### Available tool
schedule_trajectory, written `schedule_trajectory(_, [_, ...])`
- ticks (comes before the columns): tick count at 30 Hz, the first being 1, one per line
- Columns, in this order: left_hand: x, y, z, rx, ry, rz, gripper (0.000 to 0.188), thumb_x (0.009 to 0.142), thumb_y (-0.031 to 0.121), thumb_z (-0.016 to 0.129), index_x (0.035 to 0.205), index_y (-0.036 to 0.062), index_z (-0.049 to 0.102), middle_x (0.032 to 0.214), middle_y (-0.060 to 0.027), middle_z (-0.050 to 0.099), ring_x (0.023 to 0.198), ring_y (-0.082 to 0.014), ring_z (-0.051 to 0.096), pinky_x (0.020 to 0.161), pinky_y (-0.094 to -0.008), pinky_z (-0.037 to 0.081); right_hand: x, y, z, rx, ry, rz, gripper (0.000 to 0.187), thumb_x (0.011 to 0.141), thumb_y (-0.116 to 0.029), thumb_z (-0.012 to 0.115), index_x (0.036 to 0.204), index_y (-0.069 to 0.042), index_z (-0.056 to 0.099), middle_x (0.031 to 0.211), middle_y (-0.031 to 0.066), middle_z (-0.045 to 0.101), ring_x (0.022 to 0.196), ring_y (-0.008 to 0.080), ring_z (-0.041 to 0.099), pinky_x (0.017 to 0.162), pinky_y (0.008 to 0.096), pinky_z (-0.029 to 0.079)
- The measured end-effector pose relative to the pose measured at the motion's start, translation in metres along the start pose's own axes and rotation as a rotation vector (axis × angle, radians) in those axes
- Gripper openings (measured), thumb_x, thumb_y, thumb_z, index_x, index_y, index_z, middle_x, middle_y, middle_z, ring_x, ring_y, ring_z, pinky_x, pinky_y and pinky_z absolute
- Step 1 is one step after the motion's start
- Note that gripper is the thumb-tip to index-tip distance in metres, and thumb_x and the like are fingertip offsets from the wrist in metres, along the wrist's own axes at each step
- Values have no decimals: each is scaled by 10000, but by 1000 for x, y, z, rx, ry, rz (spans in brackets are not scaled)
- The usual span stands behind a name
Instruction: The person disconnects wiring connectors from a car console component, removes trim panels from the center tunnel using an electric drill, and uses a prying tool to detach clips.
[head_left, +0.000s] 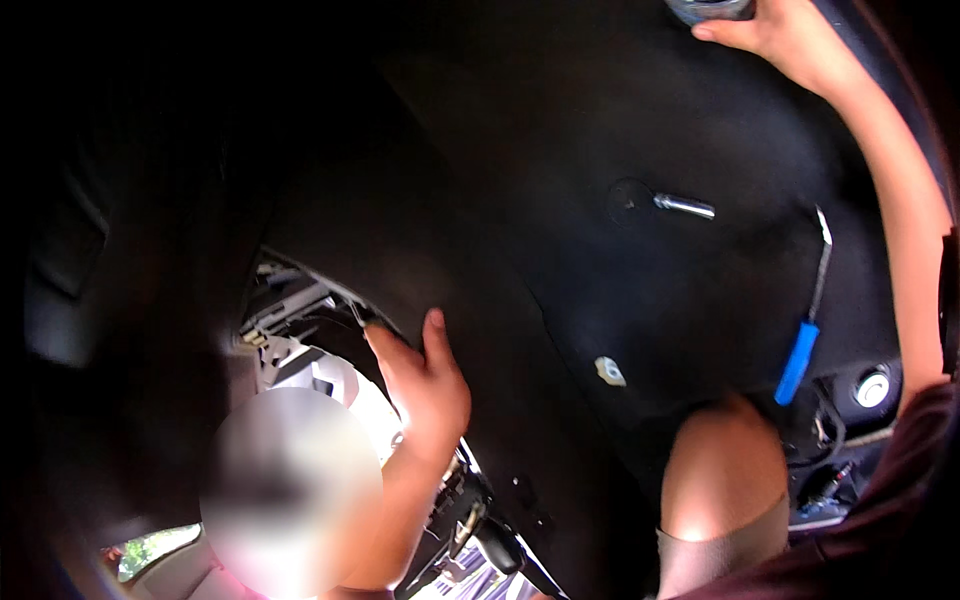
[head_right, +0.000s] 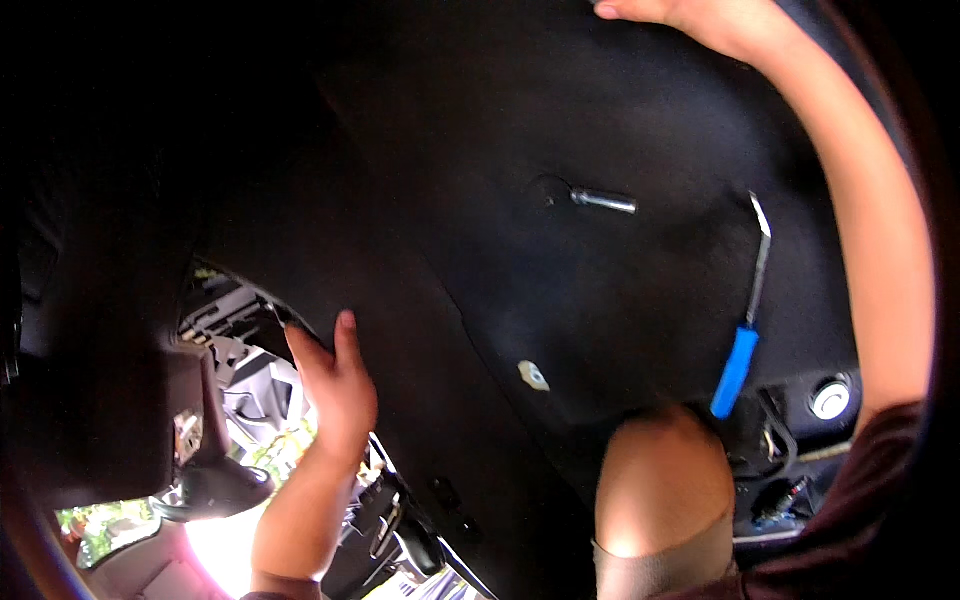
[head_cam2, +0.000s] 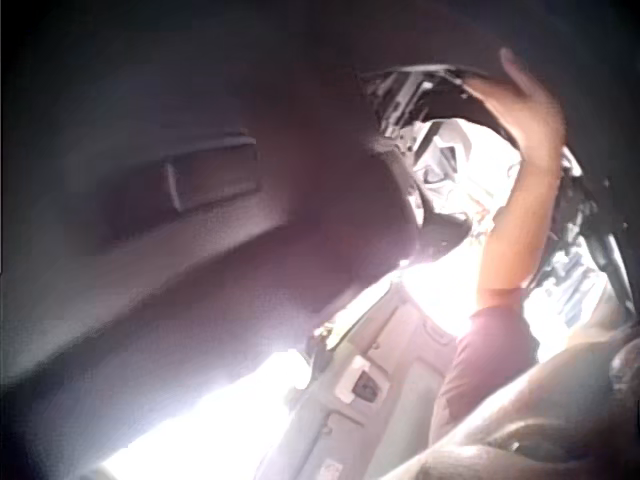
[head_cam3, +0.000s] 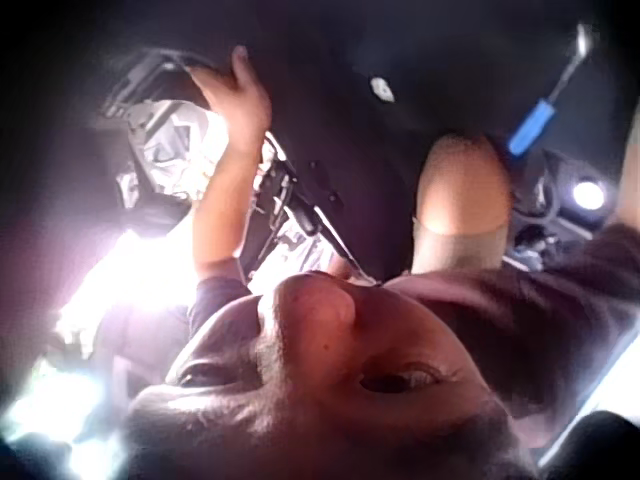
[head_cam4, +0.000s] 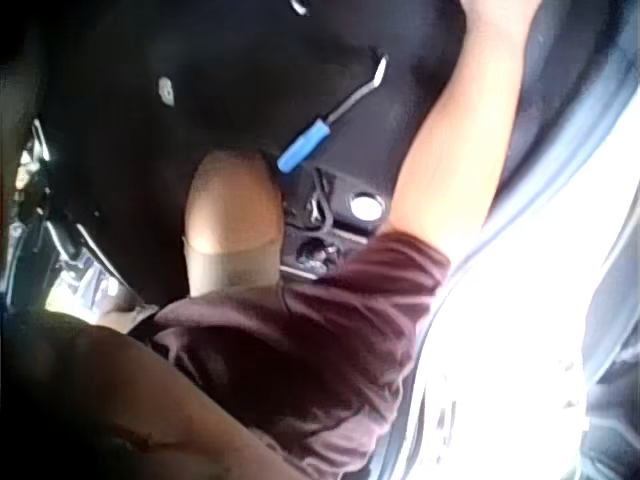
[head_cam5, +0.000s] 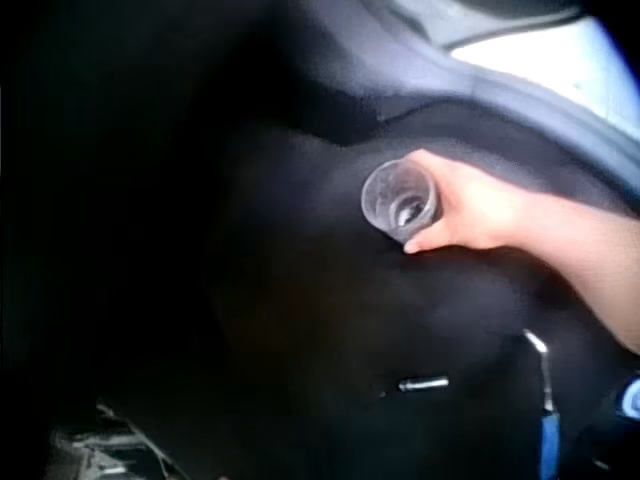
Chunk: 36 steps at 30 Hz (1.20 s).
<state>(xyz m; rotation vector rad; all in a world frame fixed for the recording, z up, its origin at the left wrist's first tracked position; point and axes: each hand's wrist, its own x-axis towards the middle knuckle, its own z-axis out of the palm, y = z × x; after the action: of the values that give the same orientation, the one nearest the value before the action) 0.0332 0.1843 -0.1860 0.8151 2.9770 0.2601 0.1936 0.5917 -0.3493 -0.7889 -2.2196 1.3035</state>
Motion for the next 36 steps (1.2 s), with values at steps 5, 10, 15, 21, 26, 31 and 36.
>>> schedule_trajectory(5, [1, 11, -3, -227, -70, -75, 439, 1104, 146, 605, 1463, -24, 418, 1373, -175, 583, 1258, -234, 526, 1131, -341, 368, -13, 1, -4, -59, -48, -24, 639, 740, -188, 921, 1242, -37, 555, 1178, 168, 643, 1145, 312, 623, 1009, 433, 492])
schedule_trajectory(10, [-2, 8, -9, 14, -101, -147, 484, 1105, 153, 592, 1487, -38, 366, 1415, -179, 528, 1283, -245, 482, 1163, -371, 328, -31, -30, 14, -178, -158, -87, 404, 753, -198, 865, 1030, -60, 606, 1015, 126, 642, 995, 291, 629, 888, 438, 496])
schedule_trajectory(15, [2, 13, 1, -143, -71, -200, 566, 1105, 187, 599, 1531, -48, 309, 1434, -179, 511, 1309, -248, 467, 1170, -380, 328, -55, -49, 12, -262, -192, -69, 205, 766, -208, 809, 819, -83, 657, 852, 83, 642, 844, 270, 636, 768, 444, 500])
schedule_trajectory(21, [-8, 18, -7, -108, -68, -319, 706, 1093, 114, 589, 1617, -88, 162, 1600, -251, 388, 1462, -317, 394, 1239, -402, 252, -47, -37, 14, -307, -446, -129, 91, 841, -195, 700, 841, -104, 708, 780, 74, 653, 734, 278, 659, 701, 430, 494])
schedule_trajectory(26, [3, -2, -3, 29, -139, -150, 677, 1101, 161, 591, 1603, -66, 197, 1570, -217, 411, 1416, -295, 411, 1223, -407, 271, -64, -32, -8, -401, -598, 78, 218, 841, -188, 798, 976, -67, 677, 889, 104, 689, 865, 299, 697, 802, 435, 529])
schedule_trajectory(31, [-7, 9, -3, -55, -80, -217, 652, 1093, 128, 576, 1606, -34, 207, 1557, -181, 416, 1398, -272, 412, 1213, -407, 279, -36, -35, -18, -317, -651, -4, 163, 879, -182, 741, 955, -54, 674, 886, 96, 701, 856, 306, 702, 772, 424, 543])
schedule_trajectory(36, [-13, 0, -5, -99, -55, -298, 732, 1075, 121, 616, 1617, -72, 163, 1572, -246, 409, 1445, -324, 413, 1235, -433, 278, -33, -23, -19, -268, -730, 4, 152, 893, -177, 716, 966, -50, 673, 884, 98, 703, 851, 311, 702, 759, 420, 544])
